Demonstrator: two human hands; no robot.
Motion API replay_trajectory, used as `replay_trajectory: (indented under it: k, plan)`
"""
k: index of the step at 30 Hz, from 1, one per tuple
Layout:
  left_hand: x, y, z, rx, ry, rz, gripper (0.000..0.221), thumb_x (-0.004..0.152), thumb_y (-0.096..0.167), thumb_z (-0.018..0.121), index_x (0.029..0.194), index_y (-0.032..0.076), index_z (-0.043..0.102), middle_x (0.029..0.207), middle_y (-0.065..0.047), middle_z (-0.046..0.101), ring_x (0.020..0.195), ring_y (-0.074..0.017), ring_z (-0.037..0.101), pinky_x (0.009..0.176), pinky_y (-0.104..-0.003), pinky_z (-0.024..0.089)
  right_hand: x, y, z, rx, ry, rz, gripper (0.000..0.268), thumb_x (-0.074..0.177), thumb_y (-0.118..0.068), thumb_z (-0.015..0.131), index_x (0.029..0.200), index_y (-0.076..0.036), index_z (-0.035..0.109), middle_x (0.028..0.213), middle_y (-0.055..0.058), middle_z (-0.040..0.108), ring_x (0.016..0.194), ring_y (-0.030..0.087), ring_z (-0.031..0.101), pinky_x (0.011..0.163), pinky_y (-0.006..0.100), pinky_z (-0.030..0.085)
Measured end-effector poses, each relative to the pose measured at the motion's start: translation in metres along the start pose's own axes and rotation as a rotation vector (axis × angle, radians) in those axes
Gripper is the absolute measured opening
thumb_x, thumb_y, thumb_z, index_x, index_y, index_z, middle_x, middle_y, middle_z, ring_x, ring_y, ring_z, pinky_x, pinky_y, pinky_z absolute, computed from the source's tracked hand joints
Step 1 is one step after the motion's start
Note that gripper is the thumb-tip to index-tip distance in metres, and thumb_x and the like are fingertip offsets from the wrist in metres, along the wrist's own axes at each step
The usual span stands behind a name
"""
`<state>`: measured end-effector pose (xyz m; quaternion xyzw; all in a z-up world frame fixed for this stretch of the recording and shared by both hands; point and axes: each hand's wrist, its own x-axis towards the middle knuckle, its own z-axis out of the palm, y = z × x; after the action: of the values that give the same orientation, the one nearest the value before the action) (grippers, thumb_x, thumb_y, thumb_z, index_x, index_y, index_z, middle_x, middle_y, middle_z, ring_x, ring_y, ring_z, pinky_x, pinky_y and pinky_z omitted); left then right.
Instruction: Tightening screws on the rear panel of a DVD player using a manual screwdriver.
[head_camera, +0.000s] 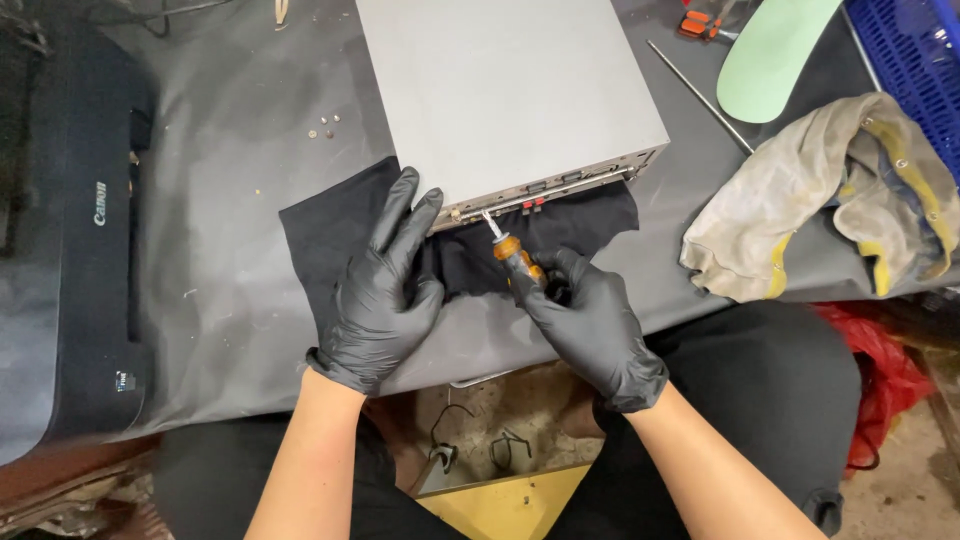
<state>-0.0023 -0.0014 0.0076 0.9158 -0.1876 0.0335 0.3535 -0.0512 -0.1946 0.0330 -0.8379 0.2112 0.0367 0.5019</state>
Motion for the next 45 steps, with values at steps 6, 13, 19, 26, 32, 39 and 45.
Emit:
replay_trajectory:
  k: [6,13,19,26,32,39,45]
  plan:
    - [-0.001,-0.003,-0.001,0.021,-0.003,0.041,0.079,0.072,0.011,0.057,0.148,0.028,0.045,0.158,-0.004,0.034,0.138,-0.0349,0.041,0.111,-0.050,0.037,-0.002,-0.010,0.009,0.072,-0.042,-0.034,0.021,0.083,-0.018,0.067,0.100,-0.010,0.075,0.076,0.015,0.074,0.078,0.020,0.073,0.072,0.035,0.059]
    - [-0.002,-0.007,0.001,0.019,0.043,0.094,0.080,0.072,0.010,0.057,0.149,0.027,0.045,0.158,-0.005,0.035,0.140,-0.0334,0.041,0.113,-0.047,0.037,-0.002,-0.008,0.015,0.032,-0.055,-0.038,0.022,0.085,-0.018,0.065,0.101,-0.007,0.074,0.077,0.017,0.074,0.081,0.022,0.074,0.073,0.037,0.059]
    - [0.000,-0.007,0.000,-0.021,0.045,0.115,0.080,0.070,0.008,0.056,0.148,0.023,0.046,0.158,-0.008,0.036,0.138,-0.0367,0.042,0.112,-0.049,0.038,0.003,0.000,0.016,0.068,-0.031,-0.107,0.017,0.086,-0.014,0.066,0.098,-0.006,0.074,0.074,0.020,0.072,0.076,0.024,0.074,0.069,0.037,0.060]
    - [-0.002,-0.007,0.002,-0.020,0.064,0.131,0.079,0.071,0.006,0.057,0.148,0.022,0.047,0.157,-0.009,0.036,0.139,-0.0377,0.041,0.112,-0.049,0.037,0.002,0.001,0.013,0.153,-0.048,-0.078,0.019,0.088,-0.016,0.063,0.099,-0.006,0.074,0.073,0.016,0.072,0.075,0.018,0.071,0.069,0.035,0.060]
    - [0.000,-0.007,0.000,-0.046,0.045,0.123,0.080,0.071,0.006,0.056,0.149,0.023,0.045,0.158,-0.010,0.035,0.138,-0.0386,0.041,0.112,-0.049,0.037,0.002,-0.004,0.013,0.098,-0.050,-0.067,0.017,0.087,-0.019,0.066,0.098,-0.009,0.075,0.073,0.014,0.073,0.075,0.018,0.073,0.070,0.035,0.059]
    - [-0.003,-0.009,0.006,0.006,0.067,0.107,0.079,0.072,0.010,0.057,0.148,0.026,0.046,0.158,-0.005,0.036,0.139,-0.0342,0.042,0.112,-0.047,0.038,0.001,0.000,0.017,0.087,-0.017,-0.050,0.020,0.087,-0.023,0.069,0.101,-0.009,0.074,0.077,0.016,0.075,0.078,0.022,0.075,0.071,0.035,0.060]
    - [-0.002,-0.008,0.005,0.024,0.076,0.118,0.078,0.072,0.011,0.057,0.148,0.026,0.046,0.157,-0.006,0.036,0.136,-0.0350,0.044,0.110,-0.048,0.040,-0.002,-0.001,0.016,0.110,0.011,-0.062,0.020,0.086,-0.016,0.067,0.102,-0.006,0.074,0.080,0.018,0.075,0.083,0.024,0.074,0.074,0.036,0.060]
